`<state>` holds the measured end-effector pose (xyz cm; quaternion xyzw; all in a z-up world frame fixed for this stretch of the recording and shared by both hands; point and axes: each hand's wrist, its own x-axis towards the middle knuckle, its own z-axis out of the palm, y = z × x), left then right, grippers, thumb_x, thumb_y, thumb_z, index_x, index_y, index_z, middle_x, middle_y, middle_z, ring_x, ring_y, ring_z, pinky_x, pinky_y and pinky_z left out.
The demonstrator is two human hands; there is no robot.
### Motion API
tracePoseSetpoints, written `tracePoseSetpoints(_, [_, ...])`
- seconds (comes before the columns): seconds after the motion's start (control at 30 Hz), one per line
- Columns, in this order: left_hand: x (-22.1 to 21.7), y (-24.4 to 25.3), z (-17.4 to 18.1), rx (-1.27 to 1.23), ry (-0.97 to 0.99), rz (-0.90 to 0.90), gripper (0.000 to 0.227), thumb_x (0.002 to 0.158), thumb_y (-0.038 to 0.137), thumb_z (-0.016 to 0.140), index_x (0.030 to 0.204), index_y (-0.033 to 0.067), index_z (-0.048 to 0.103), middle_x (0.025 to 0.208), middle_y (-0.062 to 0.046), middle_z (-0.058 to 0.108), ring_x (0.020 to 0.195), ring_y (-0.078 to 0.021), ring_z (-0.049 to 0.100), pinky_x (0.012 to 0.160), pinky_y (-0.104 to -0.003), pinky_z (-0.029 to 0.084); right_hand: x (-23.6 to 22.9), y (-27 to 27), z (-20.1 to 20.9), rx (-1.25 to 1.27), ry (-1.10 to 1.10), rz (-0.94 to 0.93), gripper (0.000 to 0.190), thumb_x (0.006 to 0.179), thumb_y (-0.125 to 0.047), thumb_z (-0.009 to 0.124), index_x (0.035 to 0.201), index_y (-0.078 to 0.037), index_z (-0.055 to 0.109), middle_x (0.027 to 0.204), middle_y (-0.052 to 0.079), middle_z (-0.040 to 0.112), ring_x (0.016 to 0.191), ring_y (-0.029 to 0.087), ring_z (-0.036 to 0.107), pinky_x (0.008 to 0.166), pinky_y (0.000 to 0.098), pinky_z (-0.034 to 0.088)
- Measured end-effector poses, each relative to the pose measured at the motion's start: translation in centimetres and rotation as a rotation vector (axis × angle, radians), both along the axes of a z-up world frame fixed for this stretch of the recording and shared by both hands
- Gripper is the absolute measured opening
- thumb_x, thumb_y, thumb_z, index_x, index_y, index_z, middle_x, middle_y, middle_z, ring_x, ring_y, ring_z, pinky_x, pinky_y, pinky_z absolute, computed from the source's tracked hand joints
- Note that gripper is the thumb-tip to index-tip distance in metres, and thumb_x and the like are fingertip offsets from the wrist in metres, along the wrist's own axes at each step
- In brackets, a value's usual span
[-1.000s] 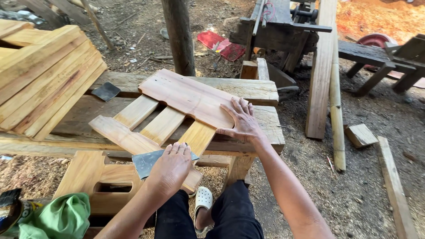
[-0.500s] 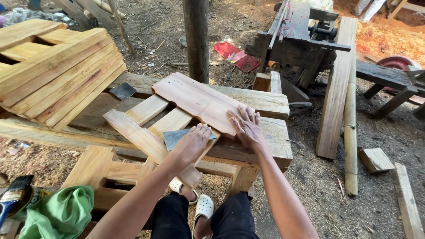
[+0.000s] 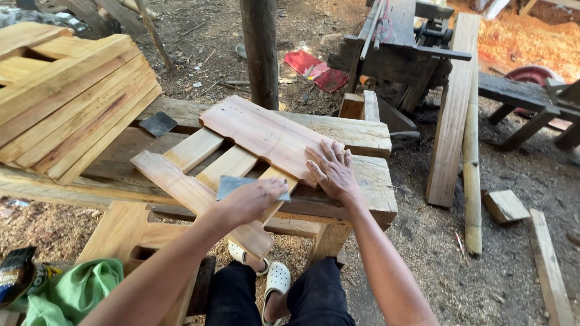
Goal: Sanding wooden slats for furniture assembly using sandpaper.
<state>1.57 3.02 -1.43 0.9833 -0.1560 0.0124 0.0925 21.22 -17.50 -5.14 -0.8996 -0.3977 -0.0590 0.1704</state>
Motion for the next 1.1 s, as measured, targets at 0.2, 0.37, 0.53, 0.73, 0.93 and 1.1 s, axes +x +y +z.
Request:
tracePoseSetpoints(0.2, [-3.5,-1.1,2.5,-0.013,0.050,-0.026,0.046,0.103,0.007,0.043,0.148,-0.0010,0.042,0.157,-0.020,0.041,0.146,-0.0275,0.038,0.123,-0.039,0.024,0.1,-0.1,0.1,0.006,0.038,0.021,0.063,0.102,-0.061,0.022,0.158,-0.035,0.032,0.171,0.007,0.013,0.158,0.031,-0.001,0.123,0.0553,-0.010])
tracePoseSetpoints(0.37, [-6.6,-1.0,5.0,0.091,0.113,-0.086,0.053,0.097,0.004,0.043,0.149,-0.0001,0.040,0.156,-0.018,0.042,0.147,-0.0263,0.037,0.123,-0.038,0.025,-0.4,0.2,0.8,-0.023,0.052,-0.029,0.062,0.102,-0.061,0.022,0.158,-0.038,0.032,0.171,0.005,0.013,0.158,0.030,-0.001,0.124,0.0532,-0.010])
tracePoseSetpoints(0.53, [-0.1,-1.9,1.6,0.064,0.062,-0.089,0.050,0.101,0.003,0.037,0.151,0.0002,0.038,0.158,-0.020,0.038,0.146,-0.0281,0.036,0.122,-0.040,0.024,-1.0,0.1,1.1,-0.025,0.107,-0.052,0.061,0.101,-0.061,0.023,0.157,-0.039,0.032,0.171,0.003,0.013,0.158,0.029,-0.001,0.125,0.0522,-0.009])
tracePoseSetpoints(0.73, [-3.1,-1.4,2.8,0.050,0.043,-0.081,0.053,0.098,0.000,0.034,0.151,0.0021,0.040,0.159,-0.017,0.038,0.148,-0.0262,0.036,0.124,-0.038,0.024,-0.7,0.0,0.7,-0.019,0.035,-0.029,0.061,0.102,-0.060,0.025,0.157,-0.037,0.034,0.171,0.005,0.015,0.158,0.030,0.000,0.125,0.0525,-0.007])
tracePoseSetpoints(0.93, [-6.0,-0.5,3.4,0.106,0.191,-0.075,0.055,0.095,0.000,0.036,0.150,0.0031,0.039,0.157,-0.016,0.038,0.146,-0.0241,0.037,0.123,-0.039,0.023,-1.2,0.2,1.5,-0.018,0.045,-0.046,0.060,0.102,-0.061,0.029,0.156,-0.036,0.037,0.170,0.006,0.018,0.158,0.032,0.003,0.126,0.0528,-0.005])
tracePoseSetpoints(1.1, [1.1,-2.4,2.5,0.106,0.073,-0.032,0.043,0.104,0.005,0.036,0.147,-0.0022,0.041,0.156,-0.022,0.038,0.145,-0.0301,0.039,0.122,-0.040,0.027,-1.6,-0.3,1.8,0.022,0.025,-0.047,0.059,0.102,-0.059,0.034,0.156,-0.035,0.040,0.170,0.007,0.021,0.158,0.032,0.006,0.126,0.0519,-0.003])
